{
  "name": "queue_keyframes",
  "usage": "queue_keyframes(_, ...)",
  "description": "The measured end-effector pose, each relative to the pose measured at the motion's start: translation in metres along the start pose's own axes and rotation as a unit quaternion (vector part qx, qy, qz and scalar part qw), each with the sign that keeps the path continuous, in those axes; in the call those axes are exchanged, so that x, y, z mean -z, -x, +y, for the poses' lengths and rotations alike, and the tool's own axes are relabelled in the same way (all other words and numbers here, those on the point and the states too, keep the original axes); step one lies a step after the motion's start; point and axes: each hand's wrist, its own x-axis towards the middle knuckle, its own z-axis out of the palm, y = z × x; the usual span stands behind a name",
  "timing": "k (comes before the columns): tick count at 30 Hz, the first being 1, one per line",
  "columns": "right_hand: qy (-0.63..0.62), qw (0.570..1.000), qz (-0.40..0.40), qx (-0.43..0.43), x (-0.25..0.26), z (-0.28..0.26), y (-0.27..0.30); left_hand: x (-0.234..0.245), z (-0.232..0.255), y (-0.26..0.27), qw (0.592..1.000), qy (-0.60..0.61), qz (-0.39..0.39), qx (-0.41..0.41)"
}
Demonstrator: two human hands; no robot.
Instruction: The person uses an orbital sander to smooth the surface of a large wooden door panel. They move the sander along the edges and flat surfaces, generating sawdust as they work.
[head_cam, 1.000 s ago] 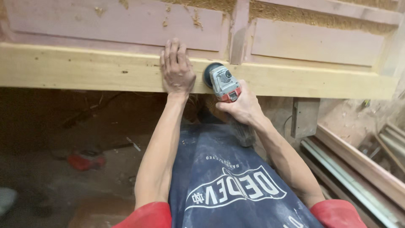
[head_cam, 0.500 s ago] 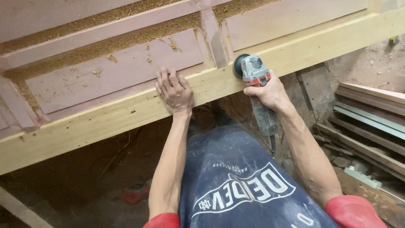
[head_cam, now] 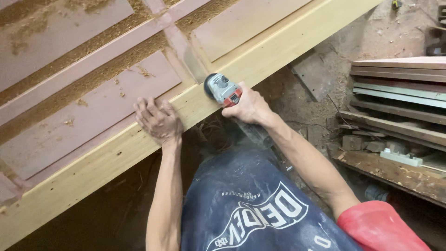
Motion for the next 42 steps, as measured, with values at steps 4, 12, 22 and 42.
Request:
queue_keyframes(4,-0.064,0.997,0.050,0.014,0.046,0.053,-0.024,-0.004,0.012,0.004,0.999,-0.012,-0.033,-0.010)
queue_keyframes(12,-0.180,0.980,0.076,0.030,0.137,0.147,-0.071,-0.024,0.059,0.016,0.996,-0.069,-0.048,-0.013)
queue_keyframes(22,-0.205,0.976,0.069,-0.004,0.121,0.133,-0.037,-0.016,0.065,0.015,0.996,-0.057,-0.056,0.028)
queue_keyframes(42,-0.064,0.997,0.034,-0.018,0.122,0.166,-0.033,-0.018,0.062,0.015,0.994,-0.061,-0.089,0.018)
